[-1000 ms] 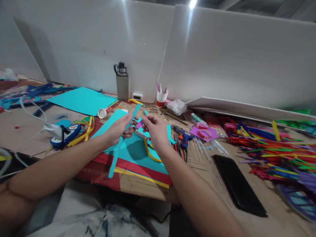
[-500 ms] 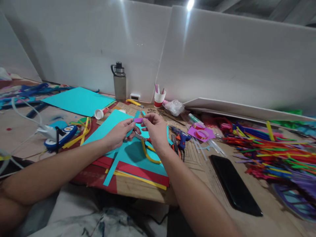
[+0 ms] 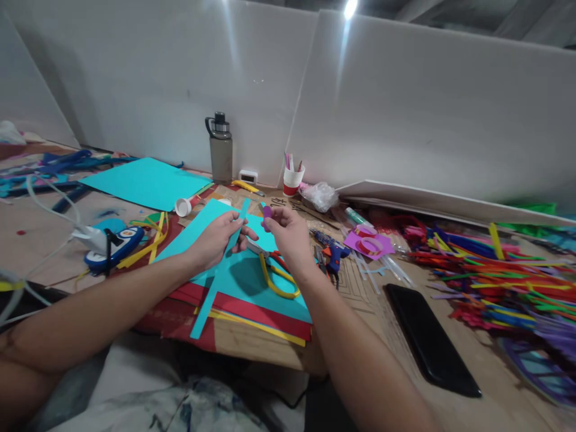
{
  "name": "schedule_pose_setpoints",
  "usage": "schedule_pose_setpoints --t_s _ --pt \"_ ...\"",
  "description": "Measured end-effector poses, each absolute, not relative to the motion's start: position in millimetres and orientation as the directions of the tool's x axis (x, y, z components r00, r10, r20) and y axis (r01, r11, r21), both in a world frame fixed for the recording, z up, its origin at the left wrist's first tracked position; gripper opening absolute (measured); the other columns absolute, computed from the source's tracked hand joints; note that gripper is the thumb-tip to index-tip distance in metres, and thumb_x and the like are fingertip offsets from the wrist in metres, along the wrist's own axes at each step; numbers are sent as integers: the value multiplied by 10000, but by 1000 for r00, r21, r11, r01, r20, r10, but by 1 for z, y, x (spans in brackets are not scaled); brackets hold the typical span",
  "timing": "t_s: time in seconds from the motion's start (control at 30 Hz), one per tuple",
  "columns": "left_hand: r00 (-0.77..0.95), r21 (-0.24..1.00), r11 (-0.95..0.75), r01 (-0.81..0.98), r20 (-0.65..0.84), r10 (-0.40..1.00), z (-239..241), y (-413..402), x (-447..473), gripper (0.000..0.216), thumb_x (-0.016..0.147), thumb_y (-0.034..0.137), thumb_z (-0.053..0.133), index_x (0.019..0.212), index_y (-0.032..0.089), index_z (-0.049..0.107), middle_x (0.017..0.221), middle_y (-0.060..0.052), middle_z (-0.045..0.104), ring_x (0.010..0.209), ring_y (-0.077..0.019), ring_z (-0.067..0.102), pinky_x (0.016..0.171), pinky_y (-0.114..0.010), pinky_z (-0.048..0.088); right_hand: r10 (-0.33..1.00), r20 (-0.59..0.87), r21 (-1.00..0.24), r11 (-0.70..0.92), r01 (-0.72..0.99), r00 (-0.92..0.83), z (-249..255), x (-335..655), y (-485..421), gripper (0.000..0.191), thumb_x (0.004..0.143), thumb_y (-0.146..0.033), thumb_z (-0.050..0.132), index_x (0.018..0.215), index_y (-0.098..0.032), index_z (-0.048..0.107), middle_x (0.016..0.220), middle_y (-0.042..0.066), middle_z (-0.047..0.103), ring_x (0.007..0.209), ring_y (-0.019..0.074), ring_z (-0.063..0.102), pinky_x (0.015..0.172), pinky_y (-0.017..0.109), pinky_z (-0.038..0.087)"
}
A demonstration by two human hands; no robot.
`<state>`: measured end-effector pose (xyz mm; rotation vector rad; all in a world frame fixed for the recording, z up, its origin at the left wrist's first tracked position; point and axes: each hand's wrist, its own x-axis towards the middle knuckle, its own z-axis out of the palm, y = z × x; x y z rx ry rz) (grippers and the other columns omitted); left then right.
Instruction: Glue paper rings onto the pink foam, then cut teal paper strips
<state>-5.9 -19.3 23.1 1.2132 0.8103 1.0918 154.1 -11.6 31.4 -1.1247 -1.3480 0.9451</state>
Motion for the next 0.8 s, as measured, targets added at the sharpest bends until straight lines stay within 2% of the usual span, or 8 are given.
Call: schedule_pose_setpoints --t_s 0.1,0.2,0.3,0.53,0.63,0.8 --pt "318 973 25 -230 51 947 19 -17 -5 162 849 300 566 849 156 491 815 -52 648 621 -122 619 495 -222 458 989 147 -986 148 -73 23 30 154 -9 193 644 -302 672 787 -188 615 760 -10 648 707 119 584 682 263 435" --pt "329 973 29 -228 49 943 15 -15 -4 177 832 288 604 855 119 554 791 -58 639 641 -132 633 576 -261 516 996 84 -988 84 -129 10 28 151 -10 199 593 -314 721 696 -188 605 666 -45 584 603 85 507 597 230 393" --pt "318 981 33 -190 30 948 15 -14 -2 156 843 257 591 849 102 573 761 -62 646 587 -118 623 582 -268 525 999 43 -986 42 -164 -2 28 151 -11 236 553 -313 765 629 -182 584 564 -66 516 515 68 423 520 226 337" --pt "272 986 27 -162 18 962 17 -12 -1 112 875 197 523 891 101 578 763 -70 657 581 -122 627 533 -247 514 994 112 -988 109 -113 -20 31 156 -11 183 630 -318 740 680 -179 632 576 -48 534 498 67 430 479 224 320" --pt "351 985 -12 -170 72 934 15 -14 0 164 878 238 529 933 105 608 785 -68 662 593 -113 624 540 -235 507 994 99 -993 95 -72 -48 31 152 -14 200 611 -302 748 668 -174 606 571 -48 538 493 68 440 470 221 314" --pt "396 978 -95 -188 164 904 12 -17 2 290 869 354 543 1017 117 621 891 -78 673 658 -120 634 569 -235 507 994 97 -990 91 -105 -55 30 145 -17 218 615 -306 729 641 -174 558 541 -53 528 486 67 437 469 220 295"
